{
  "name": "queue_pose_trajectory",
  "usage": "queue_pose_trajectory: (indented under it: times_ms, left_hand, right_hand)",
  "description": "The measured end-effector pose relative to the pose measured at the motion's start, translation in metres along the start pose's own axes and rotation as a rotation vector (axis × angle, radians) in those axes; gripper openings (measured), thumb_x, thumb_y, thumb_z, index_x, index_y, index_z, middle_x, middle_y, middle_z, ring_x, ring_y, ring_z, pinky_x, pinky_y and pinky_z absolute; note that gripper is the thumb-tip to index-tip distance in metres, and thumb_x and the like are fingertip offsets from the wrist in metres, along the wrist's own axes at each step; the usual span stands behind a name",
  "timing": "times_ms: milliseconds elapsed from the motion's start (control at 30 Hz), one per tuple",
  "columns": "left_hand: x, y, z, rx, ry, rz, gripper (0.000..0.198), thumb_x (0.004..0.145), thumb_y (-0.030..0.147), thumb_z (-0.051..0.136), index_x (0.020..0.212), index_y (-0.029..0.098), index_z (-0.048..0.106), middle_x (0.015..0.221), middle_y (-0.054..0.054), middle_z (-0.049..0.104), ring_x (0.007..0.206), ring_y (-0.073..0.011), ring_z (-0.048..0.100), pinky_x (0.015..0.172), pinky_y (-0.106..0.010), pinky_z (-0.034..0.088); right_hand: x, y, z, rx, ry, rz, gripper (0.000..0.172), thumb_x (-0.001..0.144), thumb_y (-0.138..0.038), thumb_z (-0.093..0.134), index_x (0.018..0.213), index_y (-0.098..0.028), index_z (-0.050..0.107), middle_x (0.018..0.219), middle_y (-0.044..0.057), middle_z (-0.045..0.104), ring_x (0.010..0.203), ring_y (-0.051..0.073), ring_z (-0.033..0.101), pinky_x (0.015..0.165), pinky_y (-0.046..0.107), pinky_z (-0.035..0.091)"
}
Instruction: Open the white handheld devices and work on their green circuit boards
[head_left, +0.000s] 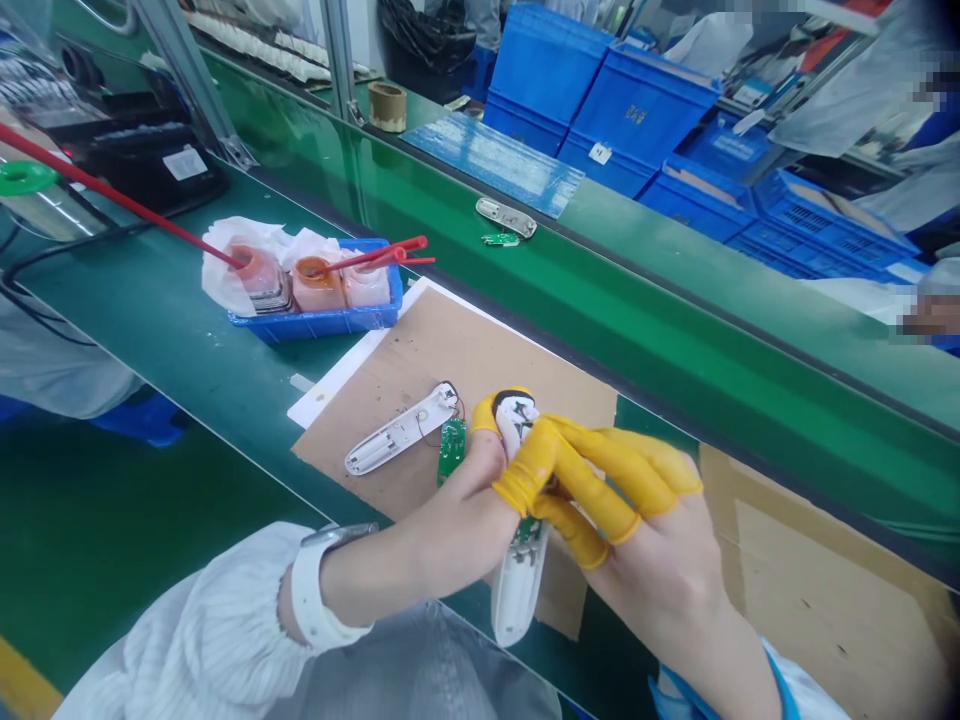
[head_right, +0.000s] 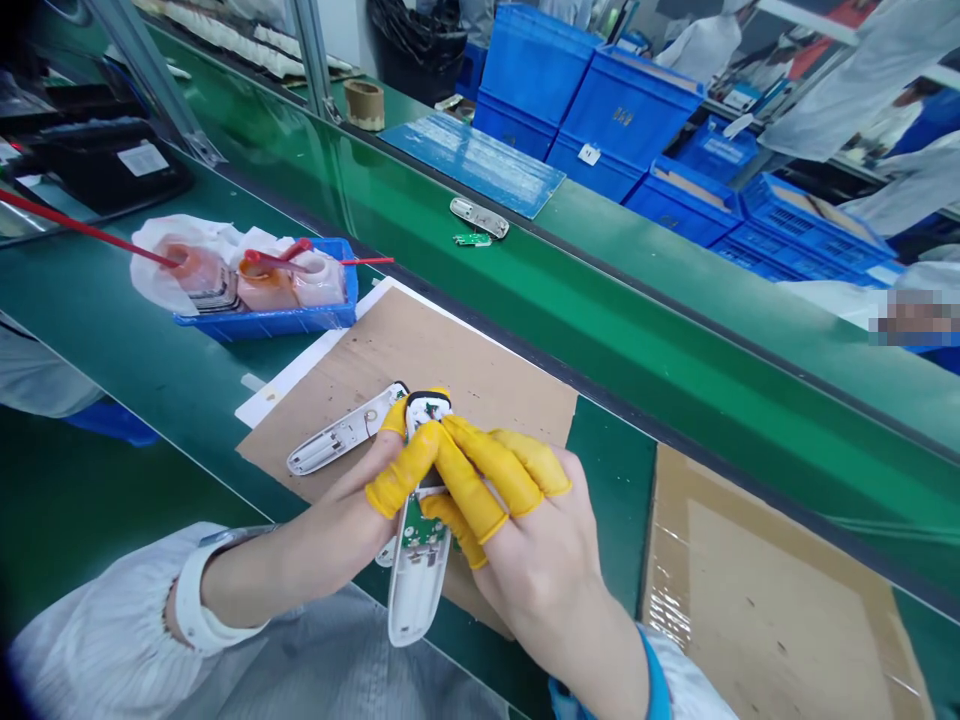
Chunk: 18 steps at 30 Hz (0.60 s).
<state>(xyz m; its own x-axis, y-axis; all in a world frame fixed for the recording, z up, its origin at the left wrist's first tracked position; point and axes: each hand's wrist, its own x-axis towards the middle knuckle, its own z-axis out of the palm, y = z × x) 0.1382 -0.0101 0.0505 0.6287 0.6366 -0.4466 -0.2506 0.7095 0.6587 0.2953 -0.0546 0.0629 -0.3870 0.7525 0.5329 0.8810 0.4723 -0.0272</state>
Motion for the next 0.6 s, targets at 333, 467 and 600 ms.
queue_pose_trajectory:
  times_ms: [333, 467, 600]
  left_hand:
    - [0.010, 0.005, 0.010, -0.009, 0.004, 0.178, 0.025, 0.090, 0.043, 0.051, 0.091, 0.018, 0.049, 0.077, -0.001, 0.067, 0.069, -0.0113, 0.066, 0.062, -0.020, 0.051]
    - [0.009, 0.002, 0.015, 0.002, 0.032, 0.355, 0.032, 0.083, 0.048, 0.060, 0.093, 0.020, 0.047, 0.089, -0.002, 0.068, 0.073, -0.0115, 0.068, 0.063, -0.020, 0.053]
    - [0.015, -0.008, 0.018, 0.063, 0.171, 0.311, 0.043, 0.075, 0.060, 0.062, 0.088, 0.022, 0.045, 0.080, 0.000, 0.064, 0.068, -0.0126, 0.065, 0.058, -0.023, 0.053]
  right_hand:
    - [-0.007, -0.011, 0.013, 0.695, 0.132, 0.667, 0.037, 0.084, -0.044, 0.066, 0.116, -0.029, 0.055, 0.100, 0.003, 0.067, 0.083, 0.019, 0.067, 0.071, 0.031, 0.057]
    - [-0.010, -0.028, 0.019, 1.137, -0.071, 0.807, 0.029, 0.086, -0.052, 0.060, 0.100, -0.028, 0.064, 0.083, 0.001, 0.071, 0.068, 0.017, 0.068, 0.053, 0.023, 0.056]
    - [-0.015, -0.046, 0.032, 1.436, -0.194, 1.000, 0.056, 0.086, -0.065, 0.048, 0.130, -0.030, 0.047, 0.079, 0.002, 0.069, 0.056, 0.018, 0.066, 0.046, 0.026, 0.055]
